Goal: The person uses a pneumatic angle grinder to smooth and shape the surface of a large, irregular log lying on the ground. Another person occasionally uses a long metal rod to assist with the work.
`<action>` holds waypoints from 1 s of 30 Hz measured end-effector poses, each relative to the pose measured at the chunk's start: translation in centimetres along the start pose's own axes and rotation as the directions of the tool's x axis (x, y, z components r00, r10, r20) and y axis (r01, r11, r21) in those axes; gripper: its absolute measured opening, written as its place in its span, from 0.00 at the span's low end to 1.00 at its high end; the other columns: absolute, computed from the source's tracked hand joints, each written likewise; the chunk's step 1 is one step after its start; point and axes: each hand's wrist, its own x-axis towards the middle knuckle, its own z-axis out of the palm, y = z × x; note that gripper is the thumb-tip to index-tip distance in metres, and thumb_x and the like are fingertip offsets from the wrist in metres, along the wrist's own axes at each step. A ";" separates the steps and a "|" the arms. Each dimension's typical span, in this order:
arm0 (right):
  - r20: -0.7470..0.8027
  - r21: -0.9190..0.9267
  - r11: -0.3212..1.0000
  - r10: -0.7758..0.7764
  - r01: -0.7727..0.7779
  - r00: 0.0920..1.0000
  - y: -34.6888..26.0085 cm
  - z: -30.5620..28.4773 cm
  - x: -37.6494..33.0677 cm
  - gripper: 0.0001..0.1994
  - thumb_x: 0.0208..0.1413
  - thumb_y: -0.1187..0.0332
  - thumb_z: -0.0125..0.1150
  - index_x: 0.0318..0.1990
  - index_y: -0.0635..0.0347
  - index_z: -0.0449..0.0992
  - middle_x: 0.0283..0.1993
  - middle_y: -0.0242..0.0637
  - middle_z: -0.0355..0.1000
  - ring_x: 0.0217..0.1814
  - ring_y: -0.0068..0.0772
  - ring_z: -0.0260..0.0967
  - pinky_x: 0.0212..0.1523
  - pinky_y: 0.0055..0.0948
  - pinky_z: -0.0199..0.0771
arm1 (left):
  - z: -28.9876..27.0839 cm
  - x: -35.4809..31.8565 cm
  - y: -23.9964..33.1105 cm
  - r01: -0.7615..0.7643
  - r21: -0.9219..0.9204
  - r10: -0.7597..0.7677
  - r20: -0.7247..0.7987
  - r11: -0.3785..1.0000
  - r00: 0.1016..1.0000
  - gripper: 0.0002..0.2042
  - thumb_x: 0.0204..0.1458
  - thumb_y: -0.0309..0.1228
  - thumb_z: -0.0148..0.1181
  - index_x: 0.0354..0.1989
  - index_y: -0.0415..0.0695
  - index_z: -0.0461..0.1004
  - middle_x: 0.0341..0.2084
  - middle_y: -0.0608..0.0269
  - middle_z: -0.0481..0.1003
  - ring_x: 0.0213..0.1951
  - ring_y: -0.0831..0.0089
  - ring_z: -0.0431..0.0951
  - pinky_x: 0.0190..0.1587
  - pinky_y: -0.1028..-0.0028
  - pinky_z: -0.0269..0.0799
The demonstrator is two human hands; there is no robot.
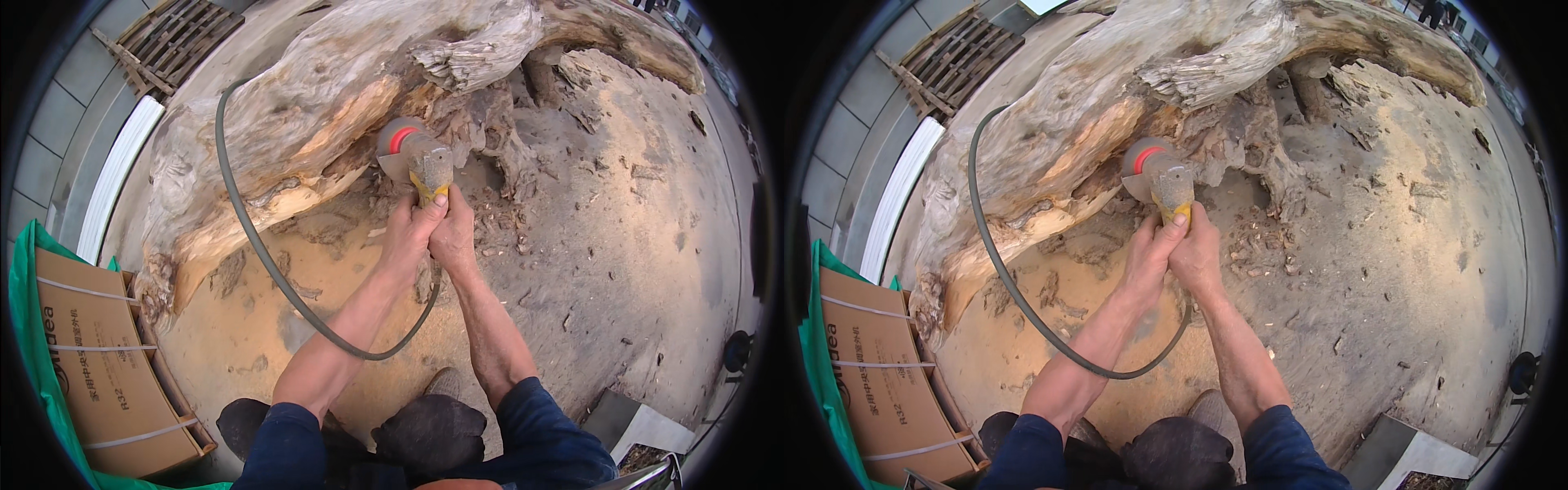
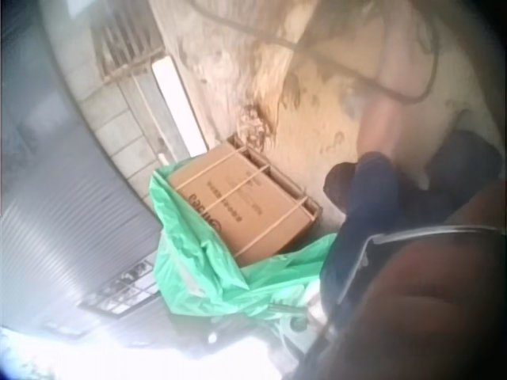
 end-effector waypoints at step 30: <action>0.054 -0.240 0.971 0.033 -0.019 0.998 0.6 -1.1 -1.2 0.15 0.57 0.65 0.63 0.43 0.70 0.71 0.34 0.60 0.77 0.38 0.56 0.80 0.37 0.44 0.75 | -1.0 -0.6 -4.1 0.116 -0.178 -0.113 0.030 0.977 0.993 0.32 0.62 0.48 0.62 0.66 0.37 0.62 0.57 0.56 0.71 0.58 0.68 0.72 0.60 0.66 0.70</action>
